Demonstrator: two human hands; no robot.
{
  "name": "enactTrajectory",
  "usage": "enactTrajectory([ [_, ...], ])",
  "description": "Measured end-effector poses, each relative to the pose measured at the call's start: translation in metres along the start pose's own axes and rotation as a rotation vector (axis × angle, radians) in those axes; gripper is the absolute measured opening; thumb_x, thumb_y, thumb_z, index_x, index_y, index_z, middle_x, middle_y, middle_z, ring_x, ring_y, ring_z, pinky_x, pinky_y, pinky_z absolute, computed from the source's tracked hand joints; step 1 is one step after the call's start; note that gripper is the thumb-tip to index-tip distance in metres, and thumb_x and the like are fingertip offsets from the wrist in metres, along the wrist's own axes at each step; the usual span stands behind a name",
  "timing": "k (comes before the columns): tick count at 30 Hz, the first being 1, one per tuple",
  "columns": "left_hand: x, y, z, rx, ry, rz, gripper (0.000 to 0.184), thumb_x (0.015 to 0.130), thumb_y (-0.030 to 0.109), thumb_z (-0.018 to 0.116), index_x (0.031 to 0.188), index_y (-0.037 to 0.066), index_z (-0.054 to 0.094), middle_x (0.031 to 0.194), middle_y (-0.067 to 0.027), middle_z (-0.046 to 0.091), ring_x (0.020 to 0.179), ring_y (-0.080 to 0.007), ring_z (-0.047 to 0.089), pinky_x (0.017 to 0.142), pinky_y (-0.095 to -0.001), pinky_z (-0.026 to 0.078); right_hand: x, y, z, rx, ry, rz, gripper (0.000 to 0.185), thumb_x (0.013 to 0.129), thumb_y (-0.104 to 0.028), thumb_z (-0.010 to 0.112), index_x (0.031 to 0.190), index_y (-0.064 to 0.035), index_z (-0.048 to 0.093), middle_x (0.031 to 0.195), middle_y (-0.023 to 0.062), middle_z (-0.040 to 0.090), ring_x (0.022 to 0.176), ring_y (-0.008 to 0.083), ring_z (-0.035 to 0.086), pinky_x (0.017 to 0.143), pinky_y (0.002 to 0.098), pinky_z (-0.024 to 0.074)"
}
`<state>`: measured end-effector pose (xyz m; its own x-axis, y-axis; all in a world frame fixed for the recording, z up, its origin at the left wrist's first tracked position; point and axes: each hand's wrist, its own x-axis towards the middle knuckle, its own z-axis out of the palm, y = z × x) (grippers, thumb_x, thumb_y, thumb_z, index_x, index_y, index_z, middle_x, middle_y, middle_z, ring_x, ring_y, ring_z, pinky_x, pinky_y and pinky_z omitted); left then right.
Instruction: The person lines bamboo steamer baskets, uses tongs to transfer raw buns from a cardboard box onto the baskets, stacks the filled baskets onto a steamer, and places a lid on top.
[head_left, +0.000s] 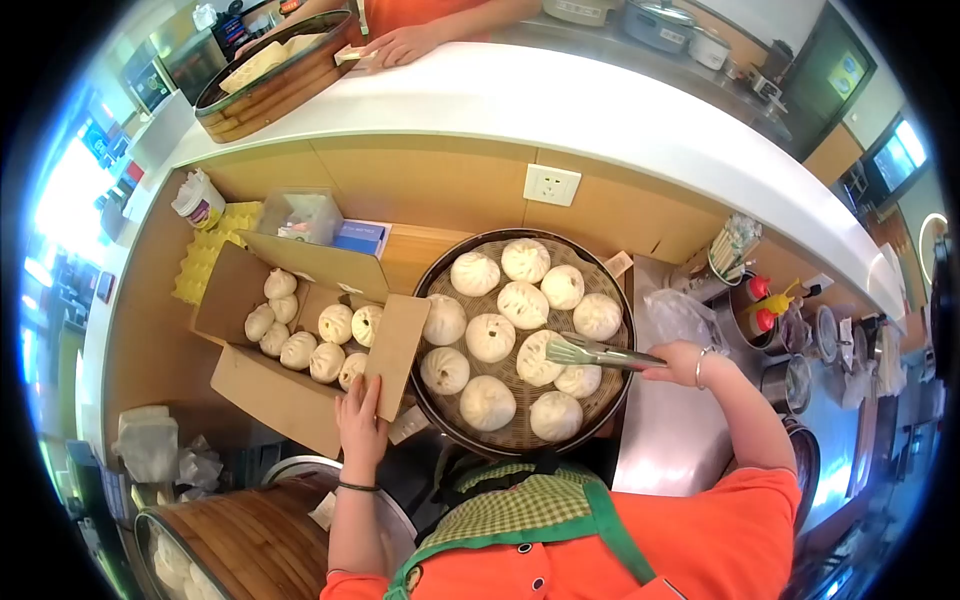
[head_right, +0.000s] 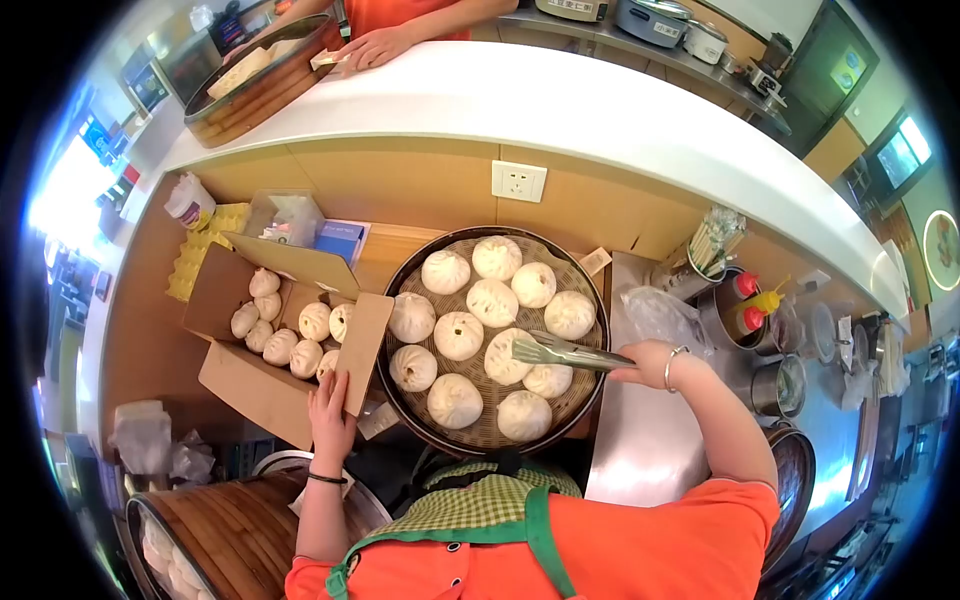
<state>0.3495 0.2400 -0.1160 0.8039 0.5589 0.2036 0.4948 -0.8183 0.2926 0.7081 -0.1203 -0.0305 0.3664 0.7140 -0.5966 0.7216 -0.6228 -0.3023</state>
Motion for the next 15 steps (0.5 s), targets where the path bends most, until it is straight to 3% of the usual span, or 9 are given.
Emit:
enactTrajectory([
  [2,-0.004,0.013,-0.009,-0.136,0.079,0.092,0.056,0.069,-0.002,0.053,0.123,0.011,0.052,0.122,-0.0174,0.049,0.109,-0.0362,0.047,0.097,-0.0454,0.036,-0.014,0.002,0.001,-0.002,0.021,-0.056,0.049,0.083,-0.045,0.059,0.105,-0.0017,0.058,0.086,0.0179,0.063,0.077,0.0323,0.061,0.071,0.0395,0.048],
  [5,-0.044,0.041,-0.001,-0.272,0.226,0.129,0.028,0.066,-0.001,0.054,0.092,0.004,0.062,0.095,-0.0154,0.058,0.085,-0.0337,0.054,0.076,-0.0426,0.045,-0.033,0.006,-0.009,0.505,0.173,0.182,0.046,0.079,-0.029,0.064,0.114,-0.0007,0.053,0.076,0.0081,0.058,0.055,0.0155,0.053,0.051,0.0303,0.0447],
  [7,-0.05,0.077,-0.014,-0.401,-0.327,-0.305,0.032,0.073,0.012,0.06,0.103,0.001,0.06,0.102,-0.02,0.059,0.095,-0.0341,0.056,0.083,-0.0421,0.045,-0.005,0.02,0.019,0.573,0.42,0.192,0.039,0.078,-0.023,0.063,0.108,0.0003,0.054,0.069,0.006,0.055,0.054,0.0135,0.052,0.049,0.0289,0.0425],
  [8,-0.063,0.072,0.013,-0.465,-0.123,-0.253,0.043,0.077,0.02,0.061,0.112,-0.002,0.053,0.108,-0.0224,0.056,0.103,-0.0372,0.052,0.089,-0.0438,0.043,0.001,-0.004,0.013,0.607,0.463,0.206,0.033,0.079,-0.019,0.061,0.102,0.0031,0.054,0.063,0.0042,0.052,0.054,0.0119,0.051,0.048,0.0272,0.0411],
  [10,-0.064,0.076,0.044,-0.456,-0.077,-0.322,0.057,0.078,0.027,0.062,0.119,-0.007,0.041,0.116,-0.0287,0.049,0.111,-0.041,0.046,0.096,-0.0438,0.038,0.08,0.122,0.1,0.858,0.57,0.046,0.017,0.08,-0.015,0.059,0.087,-0.0011,0.051,0.062,0.0018,0.049,0.049,0.0095,0.044,0.045,0.0251,0.0391],
  [11,-0.061,0.076,0.065,-0.411,0.033,-0.315,0.058,0.079,0.027,0.061,0.12,-0.008,0.04,0.117,-0.0285,0.048,0.113,-0.0418,0.044,0.099,-0.0426,0.036,0.088,0.116,0.094,0.894,0.517,0.123,0.031,0.079,-0.013,0.058,0.104,0.0041,0.05,0.085,0.0107,0.057,0.069,0.0164,0.056,0.063,0.0286,0.0477],
  [13,-0.048,0.068,0.072,-0.532,-0.025,-0.432,0.053,0.082,0.021,0.051,0.125,-0.008,0.04,0.127,-0.0271,0.043,0.12,-0.0375,0.041,0.102,-0.0409,0.033,0.093,0.098,0.08,0.512,0.636,0.171,0.038,0.079,-0.014,0.064,0.11,0.0039,0.05,0.097,0.014,0.06,0.076,0.0208,0.061,0.065,0.0291,0.0498],
  [14,-0.049,0.06,0.07,-0.459,-0.073,-0.379,0.052,0.081,0.02,0.05,0.125,-0.007,0.04,0.127,-0.0266,0.043,0.12,-0.0362,0.042,0.101,-0.0407,0.034,0.112,0.113,0.088,0.495,0.635,0.152,0.038,0.079,-0.014,0.064,0.11,0.0039,0.05,0.097,0.014,0.06,0.076,0.0208,0.061,0.065,0.0291,0.0498],
  [15,-0.051,0.054,0.066,-0.377,-0.122,-0.326,0.052,0.08,0.018,0.049,0.125,-0.006,0.041,0.127,-0.0261,0.043,0.12,-0.035,0.042,0.101,-0.0404,0.034,0.145,0.127,0.103,0.675,0.748,0.029,0.046,0.079,-0.013,0.061,0.117,0.0059,0.044,0.107,0.0176,0.055,0.089,0.0238,0.057,0.078,0.0316,0.0463],
])
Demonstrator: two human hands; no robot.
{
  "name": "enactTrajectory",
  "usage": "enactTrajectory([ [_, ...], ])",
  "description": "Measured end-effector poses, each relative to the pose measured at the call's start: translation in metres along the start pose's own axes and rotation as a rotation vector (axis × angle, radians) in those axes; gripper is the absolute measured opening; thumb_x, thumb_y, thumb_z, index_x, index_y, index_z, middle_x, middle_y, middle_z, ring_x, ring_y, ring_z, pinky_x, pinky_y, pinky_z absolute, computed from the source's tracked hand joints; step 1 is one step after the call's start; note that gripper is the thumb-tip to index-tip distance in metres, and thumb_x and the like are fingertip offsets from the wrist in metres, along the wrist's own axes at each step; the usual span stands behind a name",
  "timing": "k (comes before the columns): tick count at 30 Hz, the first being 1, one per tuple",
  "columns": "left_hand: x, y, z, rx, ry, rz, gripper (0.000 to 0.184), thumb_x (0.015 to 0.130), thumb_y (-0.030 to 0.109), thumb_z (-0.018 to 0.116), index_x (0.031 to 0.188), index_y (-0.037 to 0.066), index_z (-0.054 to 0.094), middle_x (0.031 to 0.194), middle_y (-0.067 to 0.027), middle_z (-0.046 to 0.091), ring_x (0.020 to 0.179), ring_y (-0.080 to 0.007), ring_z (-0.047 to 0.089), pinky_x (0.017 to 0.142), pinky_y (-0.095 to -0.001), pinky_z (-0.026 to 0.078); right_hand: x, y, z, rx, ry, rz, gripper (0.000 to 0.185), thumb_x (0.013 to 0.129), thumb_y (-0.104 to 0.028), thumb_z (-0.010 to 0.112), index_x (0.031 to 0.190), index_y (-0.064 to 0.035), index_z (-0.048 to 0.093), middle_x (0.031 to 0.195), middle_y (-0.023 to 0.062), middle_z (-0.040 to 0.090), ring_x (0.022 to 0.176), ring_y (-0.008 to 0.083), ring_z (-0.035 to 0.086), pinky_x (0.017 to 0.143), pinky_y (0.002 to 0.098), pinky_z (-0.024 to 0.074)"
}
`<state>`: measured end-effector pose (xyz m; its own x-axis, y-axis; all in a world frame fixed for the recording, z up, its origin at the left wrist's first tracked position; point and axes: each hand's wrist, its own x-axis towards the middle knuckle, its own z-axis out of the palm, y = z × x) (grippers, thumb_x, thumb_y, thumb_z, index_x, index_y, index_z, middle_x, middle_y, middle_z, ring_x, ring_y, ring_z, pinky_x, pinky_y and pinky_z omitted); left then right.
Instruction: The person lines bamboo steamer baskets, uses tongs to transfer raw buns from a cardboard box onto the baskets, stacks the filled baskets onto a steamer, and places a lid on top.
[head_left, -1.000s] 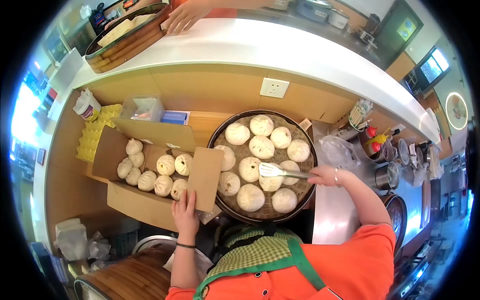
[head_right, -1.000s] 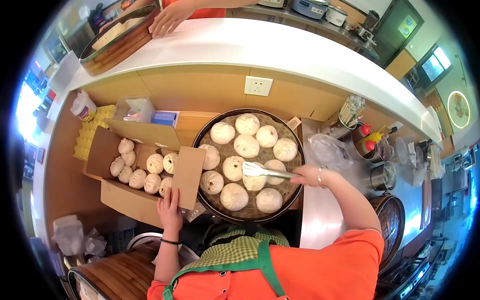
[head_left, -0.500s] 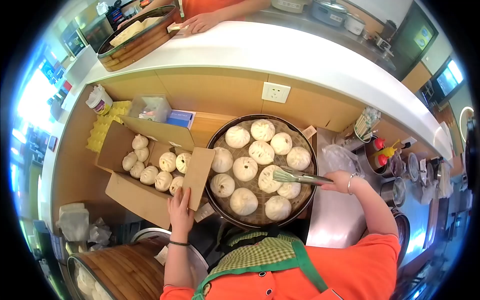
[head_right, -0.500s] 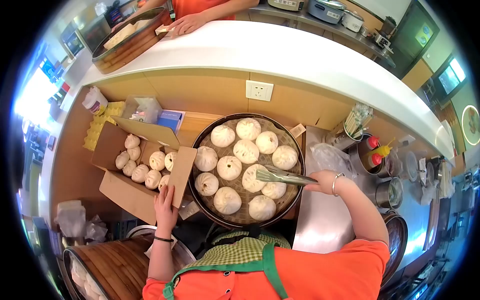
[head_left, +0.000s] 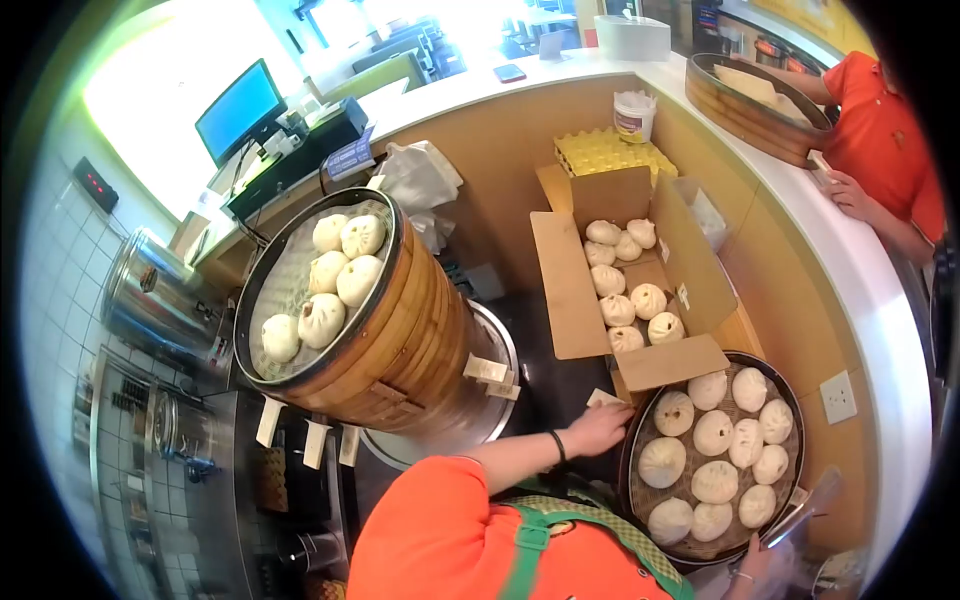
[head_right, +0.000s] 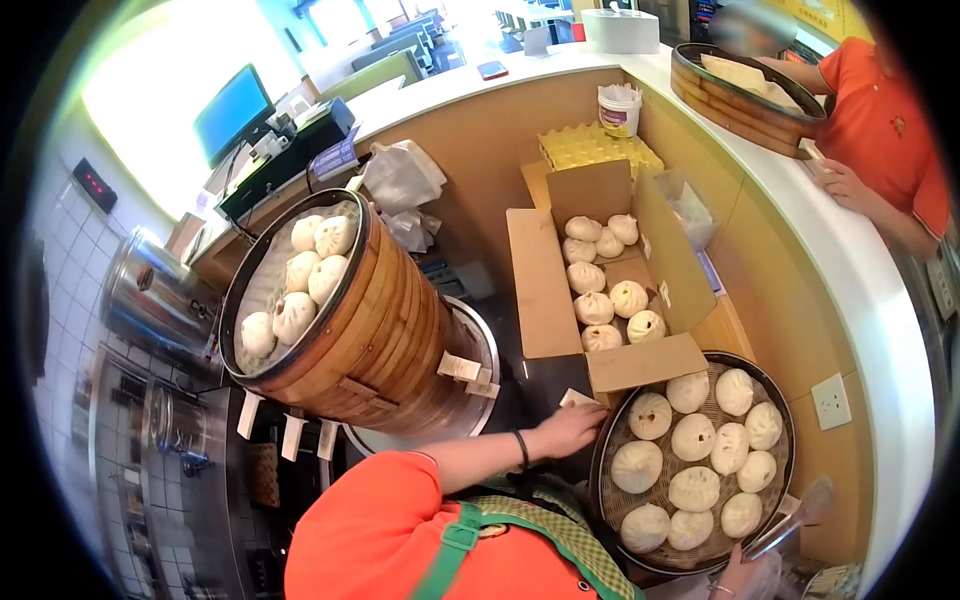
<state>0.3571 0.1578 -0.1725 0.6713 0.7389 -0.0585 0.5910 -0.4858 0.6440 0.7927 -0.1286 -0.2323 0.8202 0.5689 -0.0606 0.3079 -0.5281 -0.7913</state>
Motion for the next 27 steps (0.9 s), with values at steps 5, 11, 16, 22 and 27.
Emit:
enactTrajectory([
  [5,0.007,0.0,-0.008,0.309,-0.038,0.133,0.051,0.073,0.011,0.056,0.121,-0.004,0.046,0.123,-0.0226,0.049,0.114,-0.0356,0.047,0.095,-0.0411,0.04,-0.016,-0.036,-0.004,-0.123,0.112,-0.031,0.072,0.08,-0.025,0.065,0.131,0.0101,0.03,0.133,0.0263,0.039,0.123,0.0347,0.039,0.103,0.0376,0.0299],
  [11,-0.017,0.027,-0.08,0.09,0.21,0.417,0.019,0.071,0.01,0.058,0.09,0.007,0.063,0.085,-0.011,0.064,0.075,-0.0338,0.06,0.069,-0.0421,0.05,-0.075,-0.216,0.006,-0.293,0.095,-0.242,0.068,0.075,-0.02,0.069,0.129,0.0056,0.036,0.122,0.0254,0.048,0.111,0.0379,0.049,0.093,0.0386,0.0397],
  [16,0.023,-0.011,-0.108,0.331,0.286,0.262,0.046,0.074,0.019,0.063,0.118,0.013,0.051,0.12,-0.0123,0.05,0.113,-0.0324,0.045,0.093,-0.0537,0.036,-0.076,-0.387,0.113,-0.319,-0.374,-0.55,0.061,0.08,-0.033,0.064,0.125,-0.0003,0.04,0.11,0.0243,0.054,0.101,0.0411,0.052,0.084,0.0425,0.0438],
  [22,0.019,-0.043,-0.105,0.474,-0.041,0.154,0.08,0.074,0.026,0.066,0.142,0.022,0.024,0.145,-0.0079,0.028,0.134,-0.0314,0.023,0.102,-0.0621,0.024,0.013,-0.44,0.306,-0.749,-0.346,-0.607,0.056,0.08,-0.041,0.062,0.11,0.0017,0.045,0.102,0.0211,0.056,0.088,0.0335,0.062,0.073,0.0408,0.0515],
  [27,0.027,-0.055,-0.113,0.406,-0.062,0.233,0.083,0.072,0.023,0.067,0.142,0.022,0.023,0.146,-0.0068,0.025,0.134,-0.0311,0.025,0.101,-0.06,0.027,0.073,-0.454,0.388,-0.851,-0.329,-0.607,0.057,0.081,-0.041,0.062,0.113,0.0022,0.043,0.108,0.0214,0.055,0.09,0.0343,0.061,0.076,0.0399,0.051],
])
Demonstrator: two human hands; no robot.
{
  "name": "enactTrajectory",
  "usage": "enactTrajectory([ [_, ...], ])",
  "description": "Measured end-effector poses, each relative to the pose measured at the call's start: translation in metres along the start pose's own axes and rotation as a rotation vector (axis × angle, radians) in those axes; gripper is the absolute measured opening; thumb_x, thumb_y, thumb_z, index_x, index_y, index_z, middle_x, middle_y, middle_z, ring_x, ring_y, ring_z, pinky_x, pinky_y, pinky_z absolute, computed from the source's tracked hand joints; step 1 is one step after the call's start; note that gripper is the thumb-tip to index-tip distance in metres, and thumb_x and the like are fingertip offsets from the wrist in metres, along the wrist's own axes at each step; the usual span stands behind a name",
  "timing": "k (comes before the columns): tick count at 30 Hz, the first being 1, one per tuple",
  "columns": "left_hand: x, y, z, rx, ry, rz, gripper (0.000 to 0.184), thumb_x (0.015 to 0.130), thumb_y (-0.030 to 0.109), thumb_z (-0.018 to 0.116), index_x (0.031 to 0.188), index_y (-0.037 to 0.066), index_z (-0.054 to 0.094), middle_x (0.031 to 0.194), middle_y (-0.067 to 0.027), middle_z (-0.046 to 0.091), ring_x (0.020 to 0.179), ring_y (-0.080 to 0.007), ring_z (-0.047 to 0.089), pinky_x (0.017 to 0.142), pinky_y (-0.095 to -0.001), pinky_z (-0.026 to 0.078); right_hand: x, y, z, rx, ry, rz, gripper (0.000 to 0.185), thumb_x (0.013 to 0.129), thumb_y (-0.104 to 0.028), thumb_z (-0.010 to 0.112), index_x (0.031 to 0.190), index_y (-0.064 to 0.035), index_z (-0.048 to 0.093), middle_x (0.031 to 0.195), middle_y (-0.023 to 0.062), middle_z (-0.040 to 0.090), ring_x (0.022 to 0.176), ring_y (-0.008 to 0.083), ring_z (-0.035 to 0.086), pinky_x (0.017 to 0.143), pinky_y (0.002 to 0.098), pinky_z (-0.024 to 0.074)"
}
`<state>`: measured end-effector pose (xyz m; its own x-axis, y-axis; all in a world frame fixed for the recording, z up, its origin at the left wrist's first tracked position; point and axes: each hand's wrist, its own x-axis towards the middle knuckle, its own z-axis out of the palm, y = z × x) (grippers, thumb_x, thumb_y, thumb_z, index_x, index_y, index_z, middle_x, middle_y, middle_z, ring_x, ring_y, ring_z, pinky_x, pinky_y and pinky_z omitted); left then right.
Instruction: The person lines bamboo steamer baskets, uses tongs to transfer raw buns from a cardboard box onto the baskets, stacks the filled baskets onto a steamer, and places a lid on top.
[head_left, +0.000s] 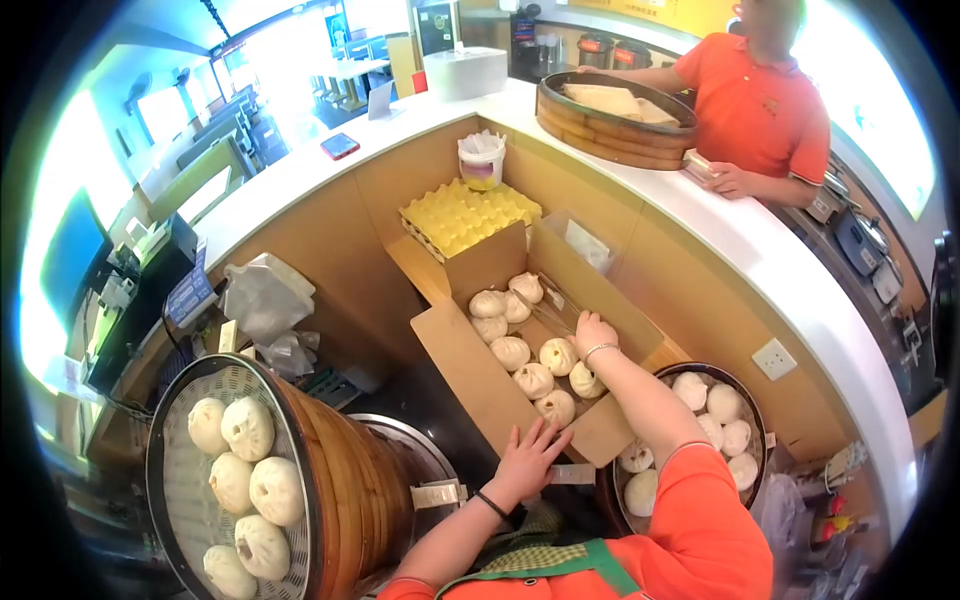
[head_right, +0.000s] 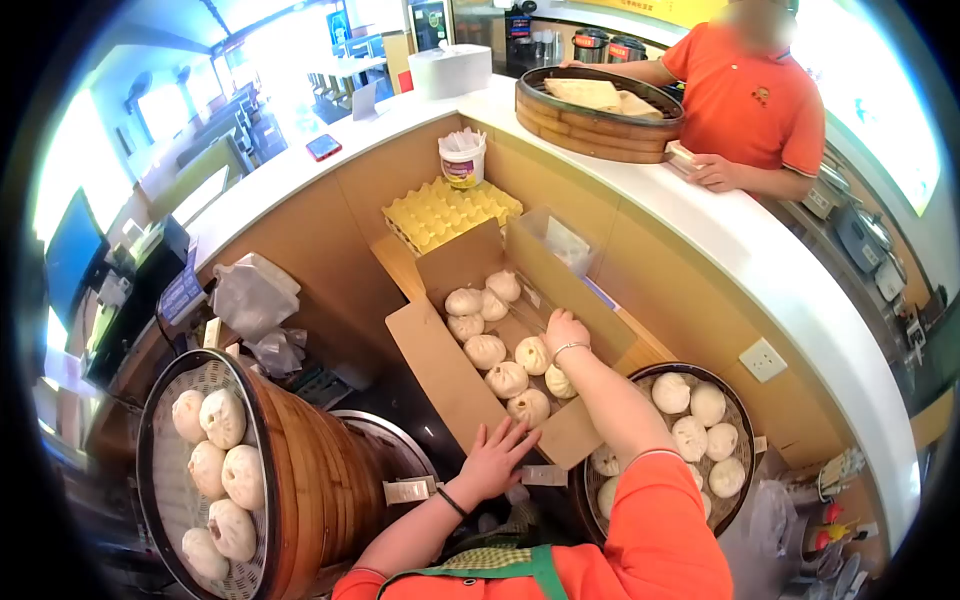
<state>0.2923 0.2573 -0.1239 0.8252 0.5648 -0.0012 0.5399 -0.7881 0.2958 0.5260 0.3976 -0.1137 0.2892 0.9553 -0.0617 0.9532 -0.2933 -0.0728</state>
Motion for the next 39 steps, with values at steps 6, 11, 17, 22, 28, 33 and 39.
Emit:
enactTrajectory([
  [6,0.004,-0.002,-0.003,-0.061,-0.062,0.003,0.081,0.074,0.02,0.066,0.142,0.023,0.023,0.147,-0.0042,0.025,0.134,-0.0287,0.025,0.102,-0.0582,0.028,0.028,0.0,0.004,-0.06,-0.121,0.027,0.058,0.081,-0.039,0.063,0.114,0.0038,0.042,0.108,0.0205,0.056,0.09,0.0323,0.063,0.074,0.0395,0.0526],
  [11,0.008,-0.004,-0.001,-0.114,-0.057,0.0,0.08,0.075,0.016,0.064,0.143,0.024,0.022,0.147,-0.004,0.025,0.135,-0.0285,0.025,0.102,-0.0578,0.028,0.065,-0.002,0.005,-0.088,-0.129,0.019,0.054,0.081,-0.039,0.062,0.112,0.0038,0.05,0.105,0.0212,0.06,0.092,0.0317,0.063,0.076,0.0391,0.0522],
  [17,0.009,-0.007,-0.001,-0.126,-0.057,0.018,0.077,0.076,0.016,0.062,0.142,0.024,0.024,0.145,-0.0045,0.028,0.134,-0.0287,0.026,0.101,-0.0578,0.029,0.041,0.01,-0.058,0.207,-0.363,0.009,0.042,0.087,-0.037,0.055,0.101,0.0027,0.062,0.104,0.0246,0.061,0.098,0.0341,0.059,0.084,0.0393,0.0462],
  [22,0.011,-0.009,0.008,-0.135,-0.045,0.06,0.082,0.072,0.017,0.066,0.142,0.022,0.024,0.146,-0.0059,0.027,0.133,-0.0314,0.029,0.099,-0.0575,0.03,-0.007,0.036,-0.089,0.771,-0.418,0.051,0.036,0.091,-0.034,0.048,0.079,-0.0013,0.053,0.063,0.0081,0.055,0.046,0.0167,0.052,0.043,0.0307,0.0414],
  [28,-0.002,-0.016,0.007,-0.26,0.113,0.056,0.072,0.068,0.014,0.067,0.134,0.011,0.037,0.138,-0.0136,0.035,0.131,-0.0308,0.029,0.104,-0.0474,0.028,-0.07,-0.057,-0.148,1.099,-0.513,-0.427,0.018,0.089,-0.02,0.051,0.093,-0.0029,0.053,0.063,0.0031,0.051,0.046,0.0106,0.049,0.042,0.0253,0.0415],
  [33,-0.059,-0.008,-0.012,-0.235,0.182,-0.12,0.068,0.076,0.016,0.063,0.136,0.009,0.033,0.141,-0.016,0.03,0.132,-0.0343,0.026,0.106,-0.0498,0.026,-0.128,-0.245,-0.195,0.516,0.273,-1.355,0.038,0.082,-0.029,0.062,0.103,-0.0001,0.051,0.084,0.0141,0.059,0.076,0.0242,0.062,0.065,0.0344,0.0496],
  [39,-0.132,-0.003,-0.003,-0.258,0.303,-0.25,0.068,0.078,0.016,0.062,0.138,0.008,0.03,0.141,-0.0176,0.029,0.132,-0.0365,0.026,0.105,-0.0493,0.028,-0.176,-0.442,-0.178,0.061,0.485,-1.384,0.039,0.081,-0.032,0.063,0.102,-0.0011,0.05,0.084,0.0119,0.061,0.077,0.0246,0.064,0.064,0.0332,0.052],
])
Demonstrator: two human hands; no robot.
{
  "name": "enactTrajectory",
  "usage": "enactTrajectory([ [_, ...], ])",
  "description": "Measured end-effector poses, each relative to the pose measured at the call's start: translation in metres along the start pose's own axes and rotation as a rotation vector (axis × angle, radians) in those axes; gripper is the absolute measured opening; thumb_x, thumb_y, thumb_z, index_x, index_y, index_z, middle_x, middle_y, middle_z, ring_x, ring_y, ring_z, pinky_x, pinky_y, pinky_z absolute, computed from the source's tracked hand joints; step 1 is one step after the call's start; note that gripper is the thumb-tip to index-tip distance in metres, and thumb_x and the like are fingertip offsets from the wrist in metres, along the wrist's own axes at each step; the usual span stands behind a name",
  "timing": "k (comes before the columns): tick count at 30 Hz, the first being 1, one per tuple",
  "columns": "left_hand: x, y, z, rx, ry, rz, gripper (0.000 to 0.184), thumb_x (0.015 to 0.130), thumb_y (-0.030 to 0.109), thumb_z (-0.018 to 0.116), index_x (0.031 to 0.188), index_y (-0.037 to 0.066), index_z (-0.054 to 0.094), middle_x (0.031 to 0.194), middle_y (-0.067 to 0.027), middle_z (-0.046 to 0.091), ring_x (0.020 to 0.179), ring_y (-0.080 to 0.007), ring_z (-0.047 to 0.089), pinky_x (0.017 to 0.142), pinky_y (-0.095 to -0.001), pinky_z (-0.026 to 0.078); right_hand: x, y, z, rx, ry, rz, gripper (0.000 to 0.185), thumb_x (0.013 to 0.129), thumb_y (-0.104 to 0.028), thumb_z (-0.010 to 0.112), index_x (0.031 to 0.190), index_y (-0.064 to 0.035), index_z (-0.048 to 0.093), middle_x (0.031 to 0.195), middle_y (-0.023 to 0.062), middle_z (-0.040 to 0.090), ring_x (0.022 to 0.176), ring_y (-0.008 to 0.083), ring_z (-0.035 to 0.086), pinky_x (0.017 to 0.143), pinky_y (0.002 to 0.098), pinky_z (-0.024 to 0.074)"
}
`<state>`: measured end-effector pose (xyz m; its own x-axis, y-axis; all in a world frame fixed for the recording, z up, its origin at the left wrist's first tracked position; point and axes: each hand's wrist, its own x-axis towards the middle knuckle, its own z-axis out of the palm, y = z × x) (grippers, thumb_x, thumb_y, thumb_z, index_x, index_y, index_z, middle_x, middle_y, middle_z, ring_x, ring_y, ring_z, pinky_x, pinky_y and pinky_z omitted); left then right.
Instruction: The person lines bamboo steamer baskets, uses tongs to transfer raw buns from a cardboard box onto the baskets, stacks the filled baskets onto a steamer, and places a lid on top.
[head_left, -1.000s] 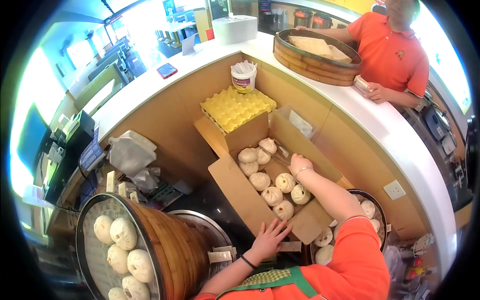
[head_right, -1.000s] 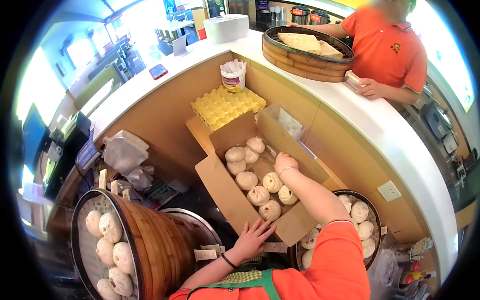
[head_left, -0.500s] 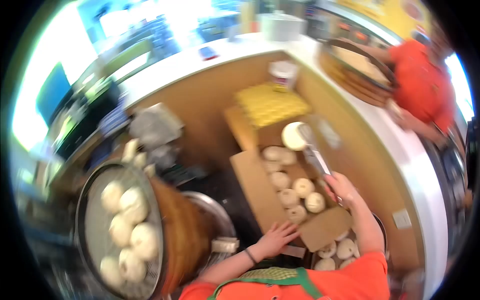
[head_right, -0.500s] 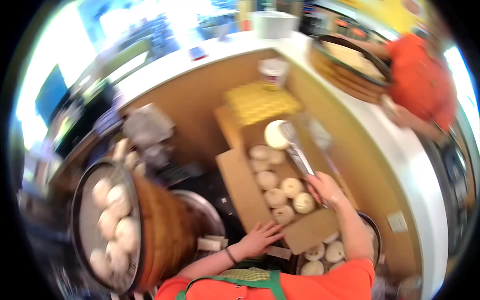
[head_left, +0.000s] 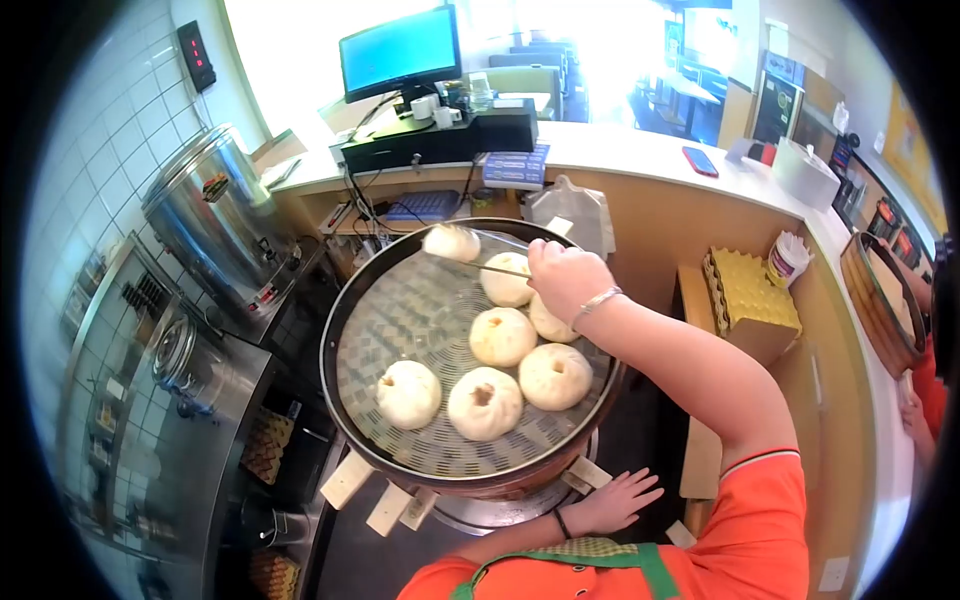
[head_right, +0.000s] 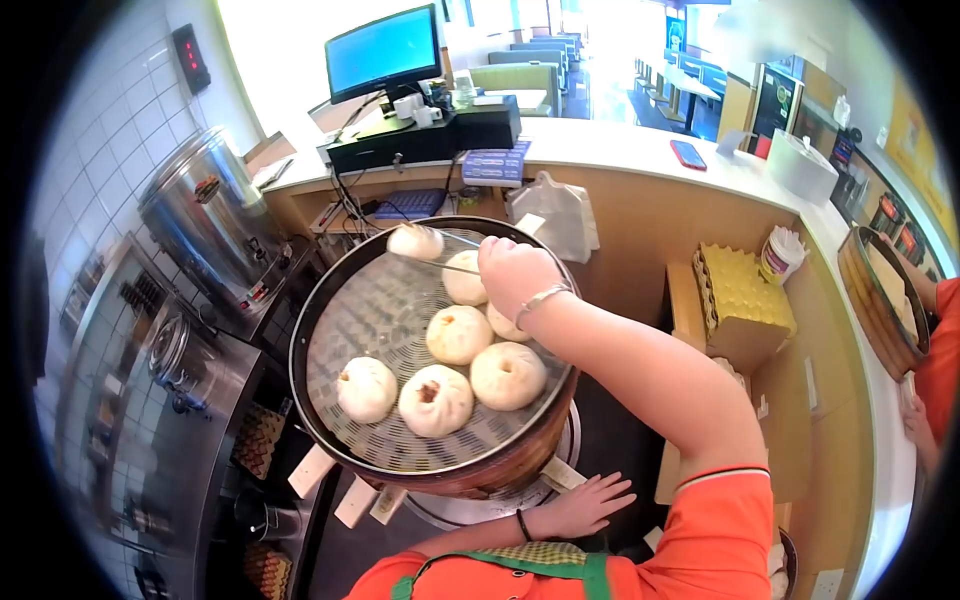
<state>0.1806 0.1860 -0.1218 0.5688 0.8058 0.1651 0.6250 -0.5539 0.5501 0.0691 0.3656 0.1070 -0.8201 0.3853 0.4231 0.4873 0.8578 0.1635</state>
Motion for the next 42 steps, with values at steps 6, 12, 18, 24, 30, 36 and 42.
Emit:
enactTrajectory([
  [6,-0.028,-0.011,-0.002,0.007,0.05,-0.033,0.067,0.076,0.016,0.063,0.136,0.007,0.033,0.139,-0.0188,0.032,0.13,-0.0384,0.029,0.103,-0.0487,0.031,0.02,-0.006,-0.054,0.141,-0.29,0.036,0.049,0.081,-0.042,0.061,0.103,0.0004,0.051,0.092,0.0161,0.063,0.087,0.0281,0.063,0.075,0.0361,0.0508],
  [12,0.012,0.019,-0.023,-0.053,0.14,0.243,0.053,0.062,0.01,0.066,0.112,0.002,0.05,0.115,-0.017,0.05,0.106,-0.0357,0.047,0.091,-0.0447,0.04,-0.132,0.062,-0.129,0.329,0.02,0.398,0.057,0.081,-0.047,0.06,0.111,0.0001,0.049,0.096,0.0203,0.061,0.09,0.0355,0.06,0.078,0.0406,0.0471],
  [18,0.054,0.038,0.003,-0.17,-0.034,0.297,0.055,0.076,0.013,0.064,0.126,0.003,0.045,0.132,-0.0171,0.043,0.126,-0.0374,0.037,0.102,-0.0454,0.033,-0.419,0.064,-0.197,0.255,0.288,1.247,0.049,0.08,-0.035,0.064,0.116,-0.0026,0.052,0.102,0.0184,0.061,0.094,0.0322,0.059,0.082,0.0365,0.0452],
  [24,0.113,0.073,0.028,-0.075,-0.126,0.528,0.051,0.077,0.014,0.061,0.124,0.001,0.046,0.128,-0.0168,0.046,0.121,-0.0389,0.04,0.1,-0.0493,0.034,-0.606,-0.058,-0.167,-0.034,-0.104,1.673,0.056,0.077,-0.038,0.068,0.12,-0.0083,0.049,0.085,0.0146,0.06,0.077,0.033,0.059,0.069,0.0403,0.0467],
  [30,0.157,0.085,0.038,-0.079,-0.214,0.423,0.068,0.078,0.022,0.064,0.136,0.004,0.032,0.137,-0.0171,0.038,0.125,-0.0356,0.037,0.103,-0.0518,0.027,-0.642,-0.126,-0.137,-0.008,-0.249,1.801,0.061,0.076,-0.043,0.066,0.121,-0.0052,0.047,0.095,0.0144,0.06,0.082,0.0314,0.061,0.069,0.0389,0.0494],
  [36,0.152,0.06,0.055,0.0,-0.379,0.393,0.073,0.079,0.027,0.065,0.138,0.005,0.029,0.138,-0.0172,0.037,0.125,-0.0339,0.037,0.103,-0.0532,0.026,-0.637,-0.127,-0.096,-0.055,-0.308,1.732,0.062,0.076,-0.046,0.064,0.119,-0.0041,0.046,0.096,0.0161,0.059,0.081,0.0318,0.061,0.064,0.0393,0.0501],
  [42,0.147,0.041,0.063,-0.02,-0.314,0.372,0.061,0.082,0.019,0.061,0.135,0.005,0.034,0.136,-0.0195,0.039,0.121,-0.0376,0.04,0.103,-0.0515,0.027,-0.631,-0.14,-0.096,-0.031,-0.232,1.769,0.062,0.077,-0.047,0.063,0.118,-0.0037,0.046,0.09,0.0174,0.06,0.076,0.034,0.061,0.062,0.0408,0.05],
])
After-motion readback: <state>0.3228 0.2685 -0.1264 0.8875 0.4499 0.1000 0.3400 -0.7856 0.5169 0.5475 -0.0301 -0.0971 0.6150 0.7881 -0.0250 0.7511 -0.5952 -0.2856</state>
